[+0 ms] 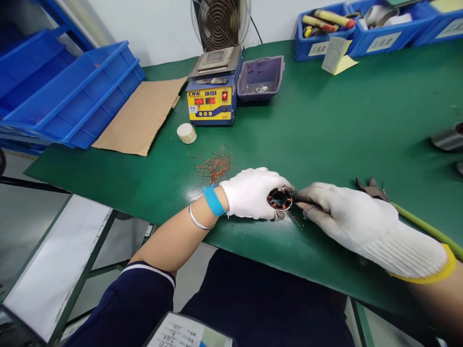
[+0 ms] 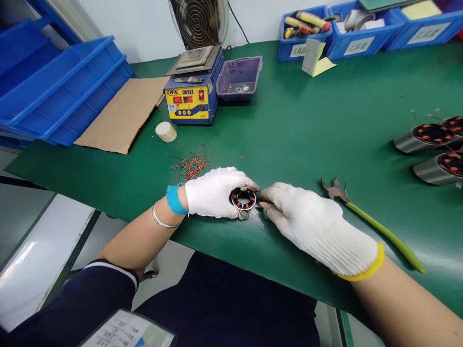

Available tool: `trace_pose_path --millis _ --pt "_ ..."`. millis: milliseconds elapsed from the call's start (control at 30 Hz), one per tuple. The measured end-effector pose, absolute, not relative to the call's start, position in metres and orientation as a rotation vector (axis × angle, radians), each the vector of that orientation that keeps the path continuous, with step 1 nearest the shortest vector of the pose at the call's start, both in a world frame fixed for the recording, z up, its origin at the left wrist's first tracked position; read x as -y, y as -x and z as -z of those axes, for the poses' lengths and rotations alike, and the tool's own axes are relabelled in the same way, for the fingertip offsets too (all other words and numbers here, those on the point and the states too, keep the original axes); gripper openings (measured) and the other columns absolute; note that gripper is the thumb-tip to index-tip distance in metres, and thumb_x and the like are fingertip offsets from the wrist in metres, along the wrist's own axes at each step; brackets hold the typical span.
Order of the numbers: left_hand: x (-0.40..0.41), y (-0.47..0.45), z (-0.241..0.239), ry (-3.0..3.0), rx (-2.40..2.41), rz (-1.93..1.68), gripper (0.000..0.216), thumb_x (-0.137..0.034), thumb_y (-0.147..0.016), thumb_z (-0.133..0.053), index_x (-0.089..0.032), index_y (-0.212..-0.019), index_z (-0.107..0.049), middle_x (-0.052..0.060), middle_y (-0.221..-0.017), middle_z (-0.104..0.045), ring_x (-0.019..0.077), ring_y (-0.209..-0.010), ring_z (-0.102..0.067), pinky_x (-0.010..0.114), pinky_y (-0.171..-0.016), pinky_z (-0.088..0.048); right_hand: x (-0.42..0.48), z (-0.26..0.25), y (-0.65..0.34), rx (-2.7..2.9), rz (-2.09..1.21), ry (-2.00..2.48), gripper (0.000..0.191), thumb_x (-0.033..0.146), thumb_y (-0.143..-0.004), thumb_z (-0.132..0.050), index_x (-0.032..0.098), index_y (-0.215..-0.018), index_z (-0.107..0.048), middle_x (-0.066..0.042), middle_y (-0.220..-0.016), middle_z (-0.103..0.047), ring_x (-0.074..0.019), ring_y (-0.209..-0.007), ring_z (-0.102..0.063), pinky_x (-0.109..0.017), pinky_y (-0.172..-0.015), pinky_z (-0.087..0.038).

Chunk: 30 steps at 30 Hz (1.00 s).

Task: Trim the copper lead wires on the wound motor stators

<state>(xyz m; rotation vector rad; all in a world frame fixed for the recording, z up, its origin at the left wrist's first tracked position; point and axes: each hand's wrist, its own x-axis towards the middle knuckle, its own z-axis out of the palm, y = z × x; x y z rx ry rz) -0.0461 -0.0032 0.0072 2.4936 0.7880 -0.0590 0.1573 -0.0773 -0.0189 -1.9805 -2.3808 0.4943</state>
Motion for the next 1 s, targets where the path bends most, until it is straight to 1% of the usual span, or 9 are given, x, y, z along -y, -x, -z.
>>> trace_pose_path --millis 267,400,500,600,667,733,800,867,1000 --pt "0.007 0.046 -0.006 -2.518 -0.834 -0.006 0.052 -0.039 -0.078 -0.072 -0.022 -0.127 -0.067 0.004 -0.115 -0.074 0.0269 -0.114 -0.064 0.037 -0.097 -0.053 0.077 0.006 -0.142 2.344 -0.500 2.215 0.040 0.044 -0.089 -0.041 0.028 -0.104 -0.075 -0.006 -0.103 -0.076 -0.0292 -0.084 -0.070 -0.031 -0.050 -0.031" --pt "0.008 0.043 -0.002 -2.442 -0.820 -0.074 0.053 -0.038 -0.075 -0.075 -0.022 -0.125 -0.067 0.005 -0.117 -0.073 0.0278 -0.117 -0.064 0.040 -0.102 -0.052 0.075 0.001 -0.146 2.202 -0.657 2.156 0.036 0.042 -0.086 -0.043 0.025 -0.094 -0.074 -0.006 -0.083 -0.075 -0.0237 -0.065 -0.066 -0.029 -0.048 -0.033" --pt "0.005 0.044 0.000 -2.038 -0.842 -0.242 0.070 -0.037 -0.066 -0.084 -0.022 -0.130 -0.062 0.008 -0.130 -0.068 0.0266 -0.119 -0.065 0.039 -0.102 -0.053 0.076 -0.001 -0.153 2.009 -0.750 2.000 0.034 0.046 -0.081 -0.043 0.024 -0.083 -0.070 -0.004 -0.065 -0.068 -0.0191 -0.051 -0.059 -0.030 -0.048 -0.039" --pt "0.002 0.045 0.000 -1.576 -0.832 -0.261 0.063 -0.046 -0.077 -0.076 -0.017 -0.130 -0.059 0.011 -0.121 -0.071 0.0234 -0.097 -0.073 0.033 -0.076 -0.060 0.079 -0.007 -0.156 1.868 -0.701 1.926 0.034 0.049 -0.077 -0.042 0.024 -0.073 -0.064 -0.003 -0.057 -0.064 -0.0183 -0.048 -0.056 -0.030 -0.048 -0.041" --pt "0.001 0.046 0.000 -1.422 -0.783 -0.165 0.049 -0.050 -0.089 -0.060 -0.013 -0.120 -0.063 0.010 -0.100 -0.073 0.0177 -0.068 -0.072 0.025 -0.053 -0.053 0.079 -0.013 -0.156 1.841 -0.692 1.917 0.033 0.050 -0.076 -0.041 0.025 -0.069 -0.062 -0.003 -0.055 -0.062 -0.0185 -0.046 -0.055 -0.030 -0.047 -0.041" --pt "0.002 0.045 0.001 -1.311 -0.741 -0.159 0.046 -0.044 -0.088 -0.062 -0.012 -0.120 -0.062 0.008 -0.090 -0.072 0.0116 -0.052 -0.065 0.020 -0.045 -0.045 0.078 -0.017 -0.155 1.838 -0.735 1.925 0.033 0.052 -0.073 -0.042 0.025 -0.067 -0.060 -0.004 -0.054 -0.061 -0.0193 -0.047 -0.055 -0.031 -0.046 -0.041" --pt "0.006 0.046 0.000 -1.250 -0.694 -0.287 0.058 -0.036 -0.077 -0.076 -0.015 -0.128 -0.057 0.008 -0.095 -0.071 0.0118 -0.058 -0.066 0.022 -0.051 -0.051 0.077 -0.017 -0.156 1.794 -0.842 1.948 0.033 0.054 -0.069 -0.044 0.025 -0.067 -0.060 -0.005 -0.056 -0.063 -0.0205 -0.049 -0.057 -0.032 -0.047 -0.043" --pt "0.010 0.047 -0.002 -1.362 -0.607 -0.473 0.065 -0.032 -0.069 -0.082 -0.019 -0.129 -0.058 0.011 -0.108 -0.071 0.0198 -0.084 -0.073 0.032 -0.071 -0.060 0.075 -0.011 -0.160 1.692 -1.004 1.949 0.038 0.060 -0.068 -0.046 0.025 -0.070 -0.060 -0.006 -0.057 -0.063 -0.0209 -0.051 -0.058 -0.031 -0.047 -0.044" --pt "0.022 0.048 -0.010 -1.925 -0.375 -0.688 0.034 -0.035 -0.063 -0.086 -0.019 -0.087 -0.069 0.013 -0.134 -0.062 0.0306 -0.123 -0.064 0.044 -0.112 -0.048 0.072 0.018 -0.178 1.544 -1.200 1.750 0.052 0.077 -0.069 -0.050 0.026 -0.071 -0.060 -0.005 -0.054 -0.059 -0.0200 -0.045 -0.053 -0.031 -0.042 -0.044"
